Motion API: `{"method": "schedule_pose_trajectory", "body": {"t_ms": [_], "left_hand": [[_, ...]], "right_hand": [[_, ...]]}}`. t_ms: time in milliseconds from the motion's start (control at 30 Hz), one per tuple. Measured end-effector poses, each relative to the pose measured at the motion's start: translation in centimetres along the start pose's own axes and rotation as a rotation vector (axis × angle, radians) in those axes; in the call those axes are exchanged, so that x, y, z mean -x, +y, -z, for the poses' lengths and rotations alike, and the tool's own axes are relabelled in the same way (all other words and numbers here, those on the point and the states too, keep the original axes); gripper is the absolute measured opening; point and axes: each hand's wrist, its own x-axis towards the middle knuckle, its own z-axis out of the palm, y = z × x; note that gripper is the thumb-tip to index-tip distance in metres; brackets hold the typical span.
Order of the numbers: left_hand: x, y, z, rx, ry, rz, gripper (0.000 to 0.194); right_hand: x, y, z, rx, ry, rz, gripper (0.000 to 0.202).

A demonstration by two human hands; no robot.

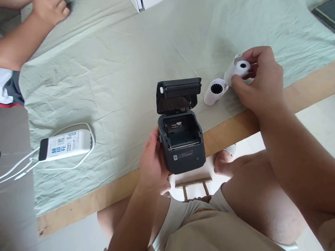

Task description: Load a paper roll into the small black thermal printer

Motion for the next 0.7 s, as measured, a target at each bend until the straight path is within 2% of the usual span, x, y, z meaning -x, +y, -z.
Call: {"method": "schedule_pose_trajectory", "body": {"t_ms": [133, 200, 367, 467, 633, 700], "left_hand": [[-0.06, -0.14, 0.13, -0.004, -0.005, -0.013, 0.032], [-0.05, -0.17, 0.18, -0.007, -0.003, -0.015, 0.032], [-0.05, -0.11, 0.12, 0.015, -0.007, -0.003, 0.030], [-0.10, -0.08, 0.03, 0.024, -0.002, -0.014, 0.030], [-0.07, -0.01, -0.04, 0.019, -0.011, -0.010, 0.030], [-0.04, 0.05, -0.14, 0.018, -0.016, -0.005, 0.031]], "right_hand": [[0.51, 0.13, 0.05, 0.095, -0.024, 0.072, 0.043], [0.51, 0.23, 0.05, 0.118, -0.003, 0.057, 0.041], [0.48, 0.26, 0.02, 0.011, -0.018, -0.002, 0.055], [0.56, 0.19, 0.02, 0.069, -0.001, 0.001, 0.046], [0.51, 0.05, -0.02, 0.069, -0.029, -0.014, 0.059], [0.40, -0.06, -0.06, 0.102, -0.017, -0.037, 0.055]]}}
